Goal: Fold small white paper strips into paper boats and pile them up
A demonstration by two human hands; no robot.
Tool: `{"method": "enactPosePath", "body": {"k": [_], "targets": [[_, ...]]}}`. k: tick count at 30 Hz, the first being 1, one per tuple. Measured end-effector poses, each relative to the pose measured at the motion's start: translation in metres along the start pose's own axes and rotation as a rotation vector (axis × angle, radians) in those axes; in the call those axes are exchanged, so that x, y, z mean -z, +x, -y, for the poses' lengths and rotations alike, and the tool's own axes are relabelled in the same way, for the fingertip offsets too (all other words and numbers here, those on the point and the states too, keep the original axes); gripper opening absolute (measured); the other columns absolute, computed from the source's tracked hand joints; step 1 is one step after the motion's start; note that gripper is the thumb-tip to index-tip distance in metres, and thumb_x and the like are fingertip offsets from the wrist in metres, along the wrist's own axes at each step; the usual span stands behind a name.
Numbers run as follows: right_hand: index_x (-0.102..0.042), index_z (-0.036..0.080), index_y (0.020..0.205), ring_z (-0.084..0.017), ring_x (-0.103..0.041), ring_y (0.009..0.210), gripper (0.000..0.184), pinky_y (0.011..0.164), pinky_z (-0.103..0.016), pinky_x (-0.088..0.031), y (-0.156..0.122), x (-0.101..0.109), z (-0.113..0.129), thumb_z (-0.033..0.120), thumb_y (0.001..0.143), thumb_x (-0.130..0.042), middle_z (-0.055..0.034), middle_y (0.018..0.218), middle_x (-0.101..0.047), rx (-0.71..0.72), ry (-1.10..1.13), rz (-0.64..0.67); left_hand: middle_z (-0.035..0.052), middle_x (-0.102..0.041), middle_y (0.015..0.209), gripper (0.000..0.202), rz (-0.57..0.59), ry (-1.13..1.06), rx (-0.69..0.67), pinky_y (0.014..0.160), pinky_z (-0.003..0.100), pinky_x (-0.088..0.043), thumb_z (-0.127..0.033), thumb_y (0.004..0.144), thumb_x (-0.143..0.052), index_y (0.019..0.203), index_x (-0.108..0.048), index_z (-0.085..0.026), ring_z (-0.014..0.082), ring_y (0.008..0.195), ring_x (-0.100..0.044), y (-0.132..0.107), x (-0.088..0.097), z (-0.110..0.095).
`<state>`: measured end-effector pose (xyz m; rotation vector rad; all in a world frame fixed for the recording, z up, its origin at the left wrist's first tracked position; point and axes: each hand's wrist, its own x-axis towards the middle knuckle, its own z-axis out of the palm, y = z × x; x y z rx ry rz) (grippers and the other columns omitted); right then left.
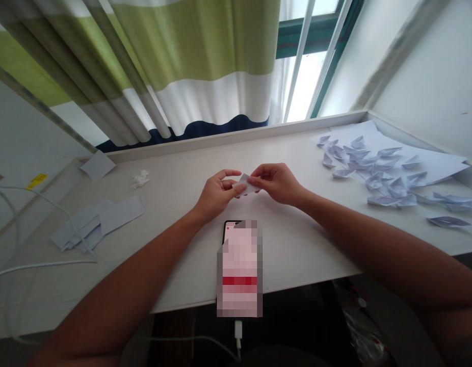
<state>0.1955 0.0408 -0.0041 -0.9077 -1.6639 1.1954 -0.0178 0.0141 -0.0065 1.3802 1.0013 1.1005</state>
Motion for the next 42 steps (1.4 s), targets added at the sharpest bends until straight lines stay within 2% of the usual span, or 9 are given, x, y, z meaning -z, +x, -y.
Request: {"method": "enactPosePath", "body": {"k": [4,8,14,17,20,22,32,36,42], "targets": [[-0.077,0.017,0.083,-0.013,-0.062,0.052,0.053,0.054,-0.028,-0.054,-0.001,0.001,-0.001,0.068,0.078,-0.091,-0.0011,0.06,-0.069,-0.037,-0.012,0.036,0.0034,-0.077,0.08,0.048,-0.081,0.027,-0.012,0.065,0.027,-0.05,-0.057,0.066,-0.1,0.086,-0.081,-0.017,0.0131,0.069,-0.061,0.004,0.001,0.003],[-0.081,0.017,0.094,-0.01,-0.051,0.036,0.053,0.048,-0.03,-0.055,-0.003,0.004,-0.001,0.069,0.084,-0.087,0.0037,0.049,-0.062,-0.108,0.0,0.074,0.0027,-0.076,0.08,0.047,-0.171,0.063,-0.056,0.062,0.026,-0.046,-0.061,0.067,-0.098,0.086,-0.085,-0.021,0.0128,0.069,-0.057,0.006,0.004,0.006],[-0.081,0.018,0.099,-0.014,-0.068,0.046,0.06,0.056,-0.034,-0.065,-0.001,0.004,-0.002,0.071,0.076,-0.092,-0.0057,0.077,-0.081,-0.144,0.156,0.064,-0.0031,-0.062,0.054,0.047,-0.187,0.204,-0.049,0.05,0.027,-0.035,-0.063,0.075,-0.093,0.092,-0.086,-0.02,0.0107,0.049,-0.047,0.004,0.006,0.004],[-0.082,0.018,0.095,-0.018,-0.079,0.066,0.055,0.073,-0.037,-0.07,-0.001,0.001,-0.002,0.067,0.075,-0.095,-0.0091,0.092,-0.084,-0.136,0.247,0.049,-0.0003,-0.07,0.062,0.05,-0.16,0.108,0.018,0.048,0.027,-0.043,-0.063,0.076,-0.093,0.099,-0.084,-0.02,0.0133,0.047,-0.059,0.001,0.003,0.0],[-0.085,0.018,0.091,-0.021,-0.082,0.088,0.046,0.096,-0.042,-0.068,-0.001,-0.002,-0.002,0.061,0.077,-0.095,-0.0092,0.095,-0.085,-0.061,0.27,0.009,0.0092,-0.083,0.092,0.051,-0.13,-0.01,0.042,0.059,0.031,-0.059,-0.061,0.076,-0.094,0.1,-0.08,-0.018,0.0231,0.073,-0.08,-0.002,-0.003,-0.003],[-0.085,0.018,0.088,-0.022,-0.082,0.092,0.045,0.101,-0.044,-0.065,-0.001,-0.003,-0.002,0.06,0.077,-0.095,-0.0093,0.091,-0.085,-0.029,0.235,-0.023,0.0107,-0.084,0.094,0.048,-0.155,-0.023,-0.002,0.067,0.033,-0.064,-0.058,0.076,-0.095,0.096,-0.08,-0.016,0.0259,0.085,-0.083,-0.002,-0.006,-0.003],[-0.071,0.021,0.095,-0.024,-0.082,0.082,0.053,0.09,-0.047,-0.066,-0.002,-0.005,-0.002,0.054,0.067,-0.102,-0.004,0.082,-0.082,0.001,0.268,-0.114,0.0022,-0.081,0.08,0.049,-0.265,-0.087,-0.149,0.076,0.034,-0.065,-0.037,0.07,-0.1,0.105,-0.07,-0.018,0.0195,0.072,-0.08,0.0,-0.007,-0.003],[-0.071,0.021,0.098,-0.023,-0.081,0.085,0.05,0.089,-0.045,-0.066,-0.003,-0.007,-0.002,0.054,0.072,-0.099,-0.0033,0.084,-0.081,0.062,0.208,-0.084,0.0045,-0.081,0.094,0.056,-0.179,-0.013,-0.094,0.071,0.033,-0.065,-0.041,0.072,-0.099,0.116,-0.073,-0.018,0.0183,0.07,-0.079,-0.001,-0.005,-0.004],[-0.072,0.022,0.103,-0.023,-0.079,0.092,0.053,0.09,-0.043,-0.067,-0.006,-0.013,0.0,0.057,0.073,-0.098,-0.0058,0.098,-0.081,0.089,0.175,-0.059,0.0084,-0.083,0.087,0.041,-0.101,0.163,-0.148,0.069,0.032,-0.06,-0.056,0.082,-0.09,0.094,-0.085,-0.017,0.0221,0.078,-0.079,-0.002,-0.004,-0.003]]}}
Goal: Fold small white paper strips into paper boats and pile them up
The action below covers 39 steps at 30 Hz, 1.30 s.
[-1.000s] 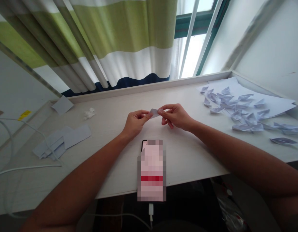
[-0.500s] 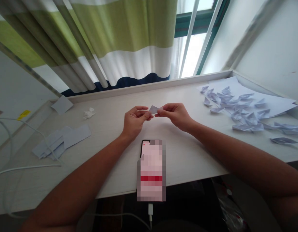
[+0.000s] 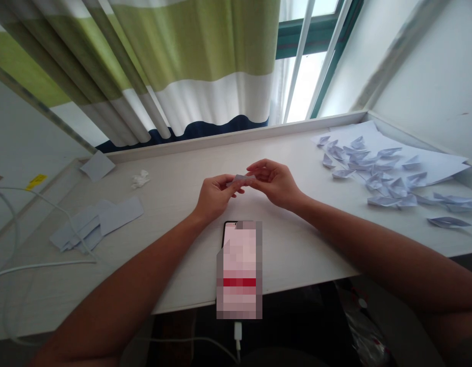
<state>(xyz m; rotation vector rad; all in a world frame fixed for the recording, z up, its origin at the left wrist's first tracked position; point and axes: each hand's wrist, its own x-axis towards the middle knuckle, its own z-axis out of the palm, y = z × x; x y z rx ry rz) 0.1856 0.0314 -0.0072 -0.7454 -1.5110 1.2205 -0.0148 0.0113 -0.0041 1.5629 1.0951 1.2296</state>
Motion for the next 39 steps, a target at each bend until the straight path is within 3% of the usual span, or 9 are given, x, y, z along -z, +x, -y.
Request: {"method": "enactPosePath", "body": {"k": [3,9,13,21,24,29,32,39], "targets": [[-0.074,0.02,0.11,-0.022,-0.08,0.091,0.06,0.089,-0.042,-0.067,0.0,0.0,0.0,0.056,0.07,-0.1,-0.0068,0.103,-0.08,-0.028,0.013,-0.032,0.0081,-0.083,0.085,0.04,-0.061,0.004,-0.012,0.07,0.033,-0.061,-0.056,0.081,-0.091,0.093,-0.086,-0.018,0.0223,0.078,-0.079,-0.001,-0.001,-0.002],[-0.079,0.016,0.086,-0.02,-0.078,0.079,0.047,0.084,-0.041,-0.068,0.001,0.002,0.0,0.058,0.075,-0.097,-0.0064,0.084,-0.08,-0.104,0.047,0.036,0.007,-0.083,0.086,0.037,-0.112,-0.077,0.021,0.071,0.034,-0.063,-0.053,0.076,-0.095,0.086,-0.085,-0.019,0.0213,0.08,-0.077,-0.002,-0.006,-0.006],[-0.079,0.017,0.087,-0.019,-0.076,0.078,0.046,0.082,-0.04,-0.067,0.001,0.001,0.001,0.056,0.073,-0.098,-0.0056,0.084,-0.08,-0.088,0.017,0.032,0.0054,-0.082,0.083,0.04,-0.144,-0.122,0.059,0.068,0.033,-0.063,-0.052,0.068,-0.1,0.08,-0.082,-0.018,0.0195,0.077,-0.074,-0.003,-0.007,-0.007],[-0.077,0.018,0.087,-0.019,-0.075,0.072,0.051,0.07,-0.036,-0.063,0.002,0.006,0.0,0.067,0.081,-0.089,-0.0064,0.082,-0.079,-0.062,-0.088,0.049,0.0106,-0.084,0.095,0.041,0.023,-0.074,0.074,0.078,0.036,-0.064,-0.055,0.082,-0.091,0.097,-0.085,-0.017,0.0246,0.091,-0.08,-0.004,-0.001,-0.011],[-0.076,0.018,0.084,-0.017,-0.072,0.068,0.051,0.066,-0.035,-0.06,0.002,0.007,0.002,0.068,0.082,-0.087,-0.0061,0.081,-0.079,-0.047,-0.126,0.069,0.0103,-0.084,0.095,0.042,0.051,-0.038,0.076,0.078,0.035,-0.063,-0.057,0.081,-0.091,0.095,-0.085,-0.018,0.0243,0.093,-0.079,-0.003,0.0,-0.008],[-0.074,0.019,0.078,-0.016,-0.069,0.062,0.051,0.061,-0.033,-0.055,0.001,0.007,0.006,0.068,0.083,-0.085,-0.0038,0.07,-0.076,-0.045,-0.189,0.071,0.0082,-0.082,0.084,0.037,0.081,0.035,0.037,0.073,0.032,-0.059,-0.053,0.081,-0.092,0.085,-0.083,-0.017,0.0192,0.078,-0.073,-0.002,0.001,-0.002],[-0.072,0.019,0.076,-0.017,-0.069,0.062,0.052,0.06,-0.032,-0.054,0.002,0.007,0.007,0.068,0.082,-0.087,-0.0038,0.067,-0.075,-0.063,-0.186,0.073,0.0088,-0.082,0.084,0.035,0.133,-0.011,0.045,0.075,0.033,-0.059,-0.05,0.082,-0.091,0.084,-0.082,-0.017,0.0192,0.078,-0.074,-0.002,0.001,-0.002],[-0.066,0.02,0.08,-0.017,-0.069,0.062,0.052,0.061,-0.035,-0.058,-0.001,0.001,0.005,0.068,0.086,-0.083,-0.0038,0.071,-0.073,-0.047,-0.19,0.06,0.0098,-0.082,0.084,0.044,0.137,-0.103,0.097,0.083,0.038,-0.061,-0.056,0.076,-0.095,0.085,-0.077,-0.016,0.0216,0.081,-0.078,-0.001,0.0,-0.003]]}}
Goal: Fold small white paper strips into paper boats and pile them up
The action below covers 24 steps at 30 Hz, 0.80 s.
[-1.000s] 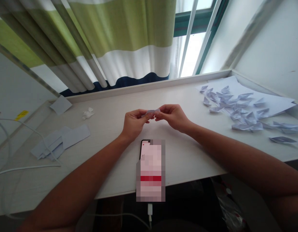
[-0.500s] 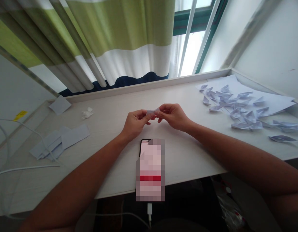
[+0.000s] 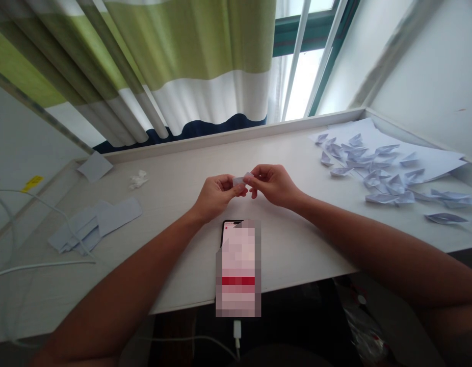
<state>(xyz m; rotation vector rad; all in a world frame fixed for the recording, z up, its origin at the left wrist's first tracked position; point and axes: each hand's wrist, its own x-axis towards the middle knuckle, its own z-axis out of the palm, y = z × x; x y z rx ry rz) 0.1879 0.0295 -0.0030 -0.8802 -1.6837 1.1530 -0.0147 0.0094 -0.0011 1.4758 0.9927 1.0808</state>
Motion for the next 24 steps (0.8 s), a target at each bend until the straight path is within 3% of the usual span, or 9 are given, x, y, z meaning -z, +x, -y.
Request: {"method": "enactPosePath", "body": {"k": [6,9,14,17,21,24], "targets": [[-0.068,0.023,0.096,-0.021,-0.076,0.077,0.045,0.076,-0.043,-0.066,-0.0024,0.0008,0.0002,0.062,0.086,-0.087,-0.0043,0.098,-0.075,0.138,-0.119,-0.167,0.0052,-0.084,0.083,0.057,-0.084,-0.104,0.066,0.082,0.039,-0.064,-0.055,0.074,-0.098,0.106,-0.065,-0.021,0.0239,0.079,-0.082,-0.0019,-0.0045,-0.0019],[-0.075,0.024,0.094,-0.023,-0.077,0.089,0.033,0.09,-0.048,-0.066,-0.0031,0.0023,0.0024,0.056,0.094,-0.081,-0.0059,0.099,-0.077,0.209,-0.171,-0.118,0.004,-0.084,0.087,0.059,-0.09,-0.154,0.08,0.076,0.038,-0.066,-0.059,0.074,-0.097,0.1,-0.059,-0.022,0.0237,0.077,-0.083,-0.0017,-0.006,-0.0035],[-0.082,0.026,0.105,-0.024,-0.076,0.098,0.017,0.094,-0.049,-0.066,-0.0026,0.0056,0.0022,0.041,0.101,-0.075,-0.0072,0.108,-0.079,0.319,-0.211,-0.057,0.0062,-0.082,0.105,0.057,-0.074,-0.16,0.088,0.071,0.037,-0.069,-0.058,0.072,-0.098,0.096,-0.062,-0.021,0.0227,0.076,-0.083,-0.0021,-0.0065,-0.0033],[-0.082,0.026,0.104,-0.025,-0.075,0.096,0.015,0.091,-0.048,-0.065,-0.0009,0.0082,0.0006,0.039,0.099,-0.077,-0.008,0.108,-0.079,0.331,-0.249,-0.044,0.0075,-0.077,0.119,0.053,-0.08,-0.13,0.085,0.065,0.035,-0.07,-0.057,0.074,-0.097,0.096,-0.066,-0.02,0.0221,0.076,-0.083,-0.0032,-0.007,-0.003],[-0.08,0.025,0.095,-0.025,-0.073,0.094,0.017,0.093,-0.049,-0.064,0.0008,0.0086,-0.0018,0.041,0.099,-0.077,-0.0073,0.101,-0.078,0.292,-0.222,-0.023,0.0072,-0.075,0.112,0.052,-0.079,-0.073,0.06,0.061,0.034,-0.069,-0.058,0.077,-0.094,0.099,-0.068,-0.019,0.0271,0.084,-0.084,-0.0032,-0.0055,-0.0023],[-0.077,0.024,0.093,-0.025,-0.074,0.096,0.022,0.096,-0.049,-0.065,0.0016,0.0073,-0.0036,0.045,0.097,-0.077,-0.0065,0.101,-0.079,0.197,-0.152,-0.001,0.0087,-0.077,0.112,0.048,-0.107,0.037,-0.039,0.062,0.032,-0.067,-0.059,0.08,-0.092,0.098,-0.071,-0.019,0.0285,0.095,-0.083,-0.0024,-0.0024,0.001]]}}
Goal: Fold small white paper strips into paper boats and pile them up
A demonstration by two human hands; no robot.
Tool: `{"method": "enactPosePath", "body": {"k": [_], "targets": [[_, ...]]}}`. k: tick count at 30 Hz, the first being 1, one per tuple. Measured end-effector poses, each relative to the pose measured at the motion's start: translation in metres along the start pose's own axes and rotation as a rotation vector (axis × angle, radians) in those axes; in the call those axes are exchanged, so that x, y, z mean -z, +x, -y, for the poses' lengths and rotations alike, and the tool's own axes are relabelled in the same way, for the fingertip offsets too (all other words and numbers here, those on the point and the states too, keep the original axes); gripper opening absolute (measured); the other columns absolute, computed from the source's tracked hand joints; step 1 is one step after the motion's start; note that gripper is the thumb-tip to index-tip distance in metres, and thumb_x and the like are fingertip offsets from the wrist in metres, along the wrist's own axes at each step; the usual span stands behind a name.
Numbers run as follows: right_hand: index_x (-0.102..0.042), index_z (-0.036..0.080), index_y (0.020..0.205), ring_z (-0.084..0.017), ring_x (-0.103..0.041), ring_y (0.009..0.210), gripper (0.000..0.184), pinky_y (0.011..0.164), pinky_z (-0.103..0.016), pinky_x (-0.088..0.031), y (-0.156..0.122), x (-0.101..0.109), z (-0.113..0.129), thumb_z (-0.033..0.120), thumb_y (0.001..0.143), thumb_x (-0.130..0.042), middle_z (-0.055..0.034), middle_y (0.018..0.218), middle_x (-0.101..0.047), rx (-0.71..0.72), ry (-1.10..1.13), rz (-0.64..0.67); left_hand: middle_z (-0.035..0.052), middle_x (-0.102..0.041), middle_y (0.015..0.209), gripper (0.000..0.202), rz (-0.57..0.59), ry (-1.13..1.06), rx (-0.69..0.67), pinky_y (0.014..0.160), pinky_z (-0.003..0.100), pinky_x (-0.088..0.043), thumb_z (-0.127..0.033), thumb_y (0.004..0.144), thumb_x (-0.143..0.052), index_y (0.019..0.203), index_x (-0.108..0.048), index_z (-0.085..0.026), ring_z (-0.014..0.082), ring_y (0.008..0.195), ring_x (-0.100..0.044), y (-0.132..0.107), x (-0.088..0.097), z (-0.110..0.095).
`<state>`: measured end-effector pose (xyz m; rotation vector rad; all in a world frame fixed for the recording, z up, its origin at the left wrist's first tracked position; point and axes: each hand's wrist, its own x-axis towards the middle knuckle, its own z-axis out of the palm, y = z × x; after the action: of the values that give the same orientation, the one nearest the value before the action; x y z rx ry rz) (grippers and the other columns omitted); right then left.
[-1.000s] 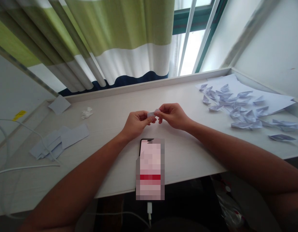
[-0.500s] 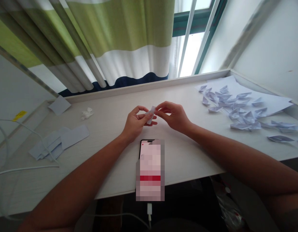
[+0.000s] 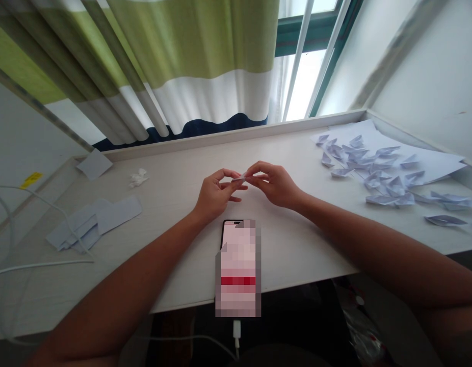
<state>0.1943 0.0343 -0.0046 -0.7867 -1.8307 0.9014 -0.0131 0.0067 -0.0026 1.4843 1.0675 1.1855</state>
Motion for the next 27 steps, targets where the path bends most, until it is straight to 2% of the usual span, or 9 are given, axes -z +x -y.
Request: {"method": "enactPosePath", "body": {"k": [2,5,8,12,15,18,23,27], "targets": [[-0.075,0.023,0.091,-0.025,-0.075,0.096,0.026,0.097,-0.049,-0.065,0.0006,-0.0007,-0.0011,0.048,0.095,-0.079,-0.0061,0.099,-0.081,-0.048,0.02,0.013,0.0097,-0.079,0.114,0.043,-0.029,0.113,-0.105,0.064,0.031,-0.066,-0.057,0.082,-0.091,0.095,-0.074,-0.019,0.0267,0.098,-0.081,0.0008,0.002,0.0036],[-0.075,0.022,0.089,-0.025,-0.076,0.093,0.03,0.099,-0.051,-0.064,0.0013,-0.0018,-0.0026,0.05,0.091,-0.083,-0.0057,0.095,-0.081,-0.058,0.037,0.003,0.0083,-0.082,0.096,0.037,-0.041,0.184,-0.167,0.069,0.031,-0.064,-0.053,0.085,-0.089,0.09,-0.077,-0.018,0.0234,0.088,-0.081,0.002,0.003,0.008],[-0.075,0.021,0.092,-0.024,-0.076,0.092,0.03,0.095,-0.05,-0.065,0.0009,-0.0047,-0.0028,0.048,0.087,-0.087,-0.0048,0.095,-0.08,-0.045,0.093,-0.076,0.0046,-0.081,0.082,0.036,-0.038,0.069,-0.143,0.073,0.033,-0.064,-0.048,0.083,-0.092,0.097,-0.076,-0.019,0.022,0.081,-0.081,0.0031,0.0013,0.0083],[-0.077,0.022,0.1,-0.023,-0.077,0.094,0.031,0.094,-0.046,-0.066,-0.0004,-0.0082,-0.0014,0.043,0.083,-0.091,-0.0043,0.096,-0.081,-0.023,0.182,-0.179,0.0044,-0.083,0.085,0.045,-0.047,-0.113,-0.081,0.083,0.037,-0.067,-0.043,0.075,-0.099,0.104,-0.075,-0.018,0.0217,0.083,-0.082,0.004,-0.0015,0.0054],[-0.079,0.019,0.106,-0.022,-0.078,0.09,0.038,0.093,-0.046,-0.066,0.0003,-0.0068,-0.0023,0.045,0.082,-0.093,-0.0058,0.094,-0.081,-0.107,0.26,-0.12,0.0053,-0.083,0.085,0.04,-0.056,-0.157,-0.033,0.086,0.039,-0.066,-0.041,0.073,-0.099,0.097,-0.078,-0.017,0.0212,0.081,-0.081,0.0041,-0.0025,0.0047],[-0.081,0.017,0.097,-0.021,-0.078,0.083,0.036,0.088,-0.045,-0.066,0.002,-0.0042,-0.0055,0.049,0.083,-0.091,-0.007,0.09,-0.082,-0.189,0.333,-0.013,0.0055,-0.083,0.083,0.038,-0.046,-0.166,-0.026,0.085,0.039,-0.066,-0.039,0.073,-0.099,0.097,-0.08,-0.016,0.0209,0.08,-0.081,0.0039,-0.0029,0.0047],[-0.082,0.019,0.091,-0.018,-0.076,0.078,0.029,0.084,-0.04,-0.066,0.0031,-0.0032,-0.0067,0.042,0.079,-0.095,-0.0031,0.084,-0.08,-0.167,0.357,-0.069,0.0071,-0.084,0.083,0.036,-0.053,-0.15,0.0,0.083,0.039,-0.066,-0.034,0.076,-0.097,0.101,-0.081,-0.014,0.0217,0.079,-0.081,0.0037,-0.0023,0.0035],[-0.082,0.019,0.086,-0.019,-0.076,0.081,0.037,0.09,-0.042,-0.067,0.0035,-0.0015,-0.0032,0.054,0.081,-0.093,-0.004,0.084,-0.081,-0.254,0.421,-0.007,0.0072,-0.083,0.083,0.032,-0.04,-0.089,-0.009,0.079,0.039,-0.066,-0.032,0.078,-0.095,0.101,-0.081,-0.015,0.0221,0.078,-0.081,0.003,-0.0002,0.001]]}}
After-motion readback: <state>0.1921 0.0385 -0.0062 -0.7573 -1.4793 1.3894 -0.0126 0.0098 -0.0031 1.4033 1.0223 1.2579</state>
